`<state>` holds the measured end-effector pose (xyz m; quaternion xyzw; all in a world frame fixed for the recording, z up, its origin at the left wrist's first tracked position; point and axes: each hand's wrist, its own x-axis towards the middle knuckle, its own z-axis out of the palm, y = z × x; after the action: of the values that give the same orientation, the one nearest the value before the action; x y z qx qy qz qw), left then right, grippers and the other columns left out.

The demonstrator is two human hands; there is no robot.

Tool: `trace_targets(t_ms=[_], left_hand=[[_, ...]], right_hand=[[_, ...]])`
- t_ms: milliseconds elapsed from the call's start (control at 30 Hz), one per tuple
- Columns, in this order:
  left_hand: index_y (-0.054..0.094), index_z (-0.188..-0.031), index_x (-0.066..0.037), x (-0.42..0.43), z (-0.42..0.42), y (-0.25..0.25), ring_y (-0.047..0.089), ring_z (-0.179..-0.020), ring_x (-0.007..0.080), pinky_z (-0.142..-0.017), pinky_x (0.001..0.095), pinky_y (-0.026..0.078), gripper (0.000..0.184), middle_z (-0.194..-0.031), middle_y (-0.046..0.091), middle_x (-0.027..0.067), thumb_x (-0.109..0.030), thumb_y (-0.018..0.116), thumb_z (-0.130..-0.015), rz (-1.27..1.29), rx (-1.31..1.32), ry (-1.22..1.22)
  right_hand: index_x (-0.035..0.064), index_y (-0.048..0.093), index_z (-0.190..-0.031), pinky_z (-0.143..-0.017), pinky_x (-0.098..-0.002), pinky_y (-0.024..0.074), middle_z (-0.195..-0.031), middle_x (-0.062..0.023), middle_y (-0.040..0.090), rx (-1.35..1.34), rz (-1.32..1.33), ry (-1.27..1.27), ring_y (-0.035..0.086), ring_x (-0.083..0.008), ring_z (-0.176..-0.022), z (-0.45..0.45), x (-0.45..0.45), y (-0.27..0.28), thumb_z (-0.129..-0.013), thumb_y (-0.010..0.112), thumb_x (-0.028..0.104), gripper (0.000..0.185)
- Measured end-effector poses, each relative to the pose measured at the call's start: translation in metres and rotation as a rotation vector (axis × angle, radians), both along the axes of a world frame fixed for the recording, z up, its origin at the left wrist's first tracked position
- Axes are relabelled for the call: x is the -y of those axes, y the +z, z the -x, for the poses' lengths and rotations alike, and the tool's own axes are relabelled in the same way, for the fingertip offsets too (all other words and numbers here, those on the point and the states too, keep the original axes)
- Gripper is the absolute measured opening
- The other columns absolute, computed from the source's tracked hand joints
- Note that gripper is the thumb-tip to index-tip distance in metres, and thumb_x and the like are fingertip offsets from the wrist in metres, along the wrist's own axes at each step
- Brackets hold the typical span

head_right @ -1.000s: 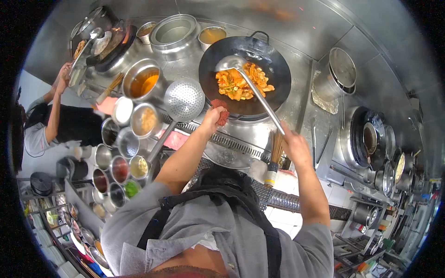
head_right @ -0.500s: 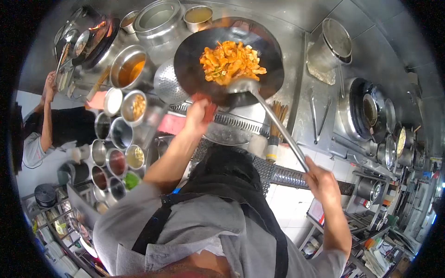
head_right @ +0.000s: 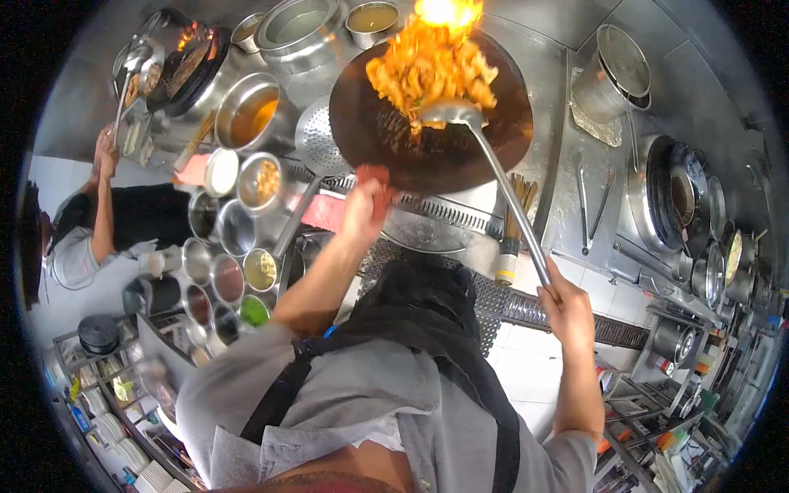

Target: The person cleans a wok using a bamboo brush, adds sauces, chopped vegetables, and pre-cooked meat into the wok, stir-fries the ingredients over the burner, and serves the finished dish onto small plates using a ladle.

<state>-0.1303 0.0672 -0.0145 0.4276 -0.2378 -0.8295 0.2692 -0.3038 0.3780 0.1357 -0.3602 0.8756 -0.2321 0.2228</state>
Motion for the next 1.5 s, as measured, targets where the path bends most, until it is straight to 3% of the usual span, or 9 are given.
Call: trace_targets(t_ms=[167,333,467,500,733,1100,1200,1300,1500], left_hand=[[0.05,-0.082,-0.012,0.028,0.042,0.027,0.04,-0.045,0.0107,-0.037,0.0261,0.025,0.008,-0.06,0.046,0.0004,-0.004,0.049,-0.081,0.071,-0.061,-0.04],[0.054,-0.09,-0.01,0.052,0.05,-0.042,0.055,-0.057,0.0155,-0.046,0.0313,0.043,0.009,-0.073,0.057,0.0043,-0.007,0.051,-0.082,0.07,-0.052,-0.156],[0.051,-0.113,-0.014,0.002,0.019,-0.046,0.057,-0.062,0.0162,-0.052,0.0304,0.045,0.035,-0.081,0.058,0.0023,-0.005,0.05,-0.079,-0.01,0.246,-0.146],[0.049,-0.115,-0.018,-0.009,0.0,-0.077,0.051,-0.052,0.0137,-0.042,0.0293,0.038,0.041,-0.074,0.053,0.0012,-0.003,0.047,-0.077,0.142,-0.151,-0.153],[0.055,-0.091,-0.01,0.032,0.046,0.009,0.054,-0.058,0.0143,-0.042,0.024,0.033,0.011,-0.07,0.055,0.0025,-0.007,0.049,-0.082,0.074,-0.074,-0.059],[0.051,-0.113,-0.015,-0.03,-0.014,-0.037,0.057,-0.067,0.0166,-0.052,0.0329,0.045,0.037,-0.074,0.054,0.0021,-0.005,0.051,-0.078,0.06,0.03,-0.125],[0.053,-0.104,-0.015,-0.001,-0.002,0.007,0.054,-0.064,0.0148,-0.046,0.0341,0.041,0.027,-0.074,0.053,0.0005,-0.006,0.051,-0.079,0.054,-0.038,-0.043],[0.053,-0.093,-0.014,0.04,0.042,0.03,0.052,-0.06,0.0119,-0.041,0.0226,0.033,0.011,-0.076,0.055,0.001,-0.008,0.05,-0.084,0.005,-0.011,-0.054],[0.051,-0.1,-0.014,0.028,0.032,-0.057,0.052,-0.066,0.0138,-0.056,0.031,0.044,0.015,-0.074,0.053,0.0,-0.01,0.05,-0.086,0.12,-0.036,-0.176]], right_hand=[[0.0044,0.056,-0.126,-0.056,-0.0278,0.0431,-0.061,-0.0105,0.048,0.145,-0.092,-0.004,0.046,-0.0129,-0.054,0.018,-0.013,0.002,-0.077,0.066,0.002,0.049],[0.0086,0.054,-0.127,-0.064,-0.0417,0.0478,-0.075,-0.0235,0.059,-0.071,0.017,0.095,0.059,-0.0402,-0.069,0.03,0.04,-0.065,-0.08,0.066,0.012,0.048],[0.0072,0.052,-0.127,-0.066,-0.0456,0.0477,-0.08,-0.0242,0.062,-0.142,0.117,0.049,0.062,-0.0405,-0.074,0.006,0.059,-0.081,-0.081,0.064,0.011,0.048],[0.0074,0.052,-0.127,-0.066,-0.0446,0.048,-0.079,-0.0237,0.062,-0.135,0.097,0.049,0.062,-0.0399,-0.074,0.001,0.052,-0.067,-0.08,0.065,0.01,0.049],[0.0089,0.053,-0.129,-0.065,-0.0327,0.0486,-0.068,-0.0188,0.059,0.055,0.037,0.103,0.06,-0.0325,-0.061,-0.002,-0.01,0.007,-0.076,0.067,0.003,0.055],[0.004,0.048,-0.129,-0.07,-0.0473,0.0487,-0.083,-0.028,0.06,-0.04,0.175,-0.043,0.06,-0.0454,-0.076,-0.01,0.007,-0.105,-0.077,0.055,0.003,0.052],[-0.0009,0.058,-0.11,-0.049,-0.0319,0.0408,-0.053,-0.0101,0.05,0.092,0.162,-0.197,0.046,-0.0152,-0.046,-0.03,-0.032,-0.099,-0.075,0.059,0.006,0.035],[-0.0019,0.058,-0.095,-0.048,-0.0316,0.0395,-0.053,-0.0087,0.05,0.128,0.129,-0.221,0.045,-0.0128,-0.047,-0.031,-0.038,-0.116,-0.076,0.059,0.007,0.021],[0.0013,0.046,-0.075,-0.043,-0.0274,0.0286,-0.054,0.0022,0.042,0.374,0.368,-0.426,0.035,-0.0066,-0.049,-0.033,0.019,-0.122,-0.079,0.062,0.008,0.017]])
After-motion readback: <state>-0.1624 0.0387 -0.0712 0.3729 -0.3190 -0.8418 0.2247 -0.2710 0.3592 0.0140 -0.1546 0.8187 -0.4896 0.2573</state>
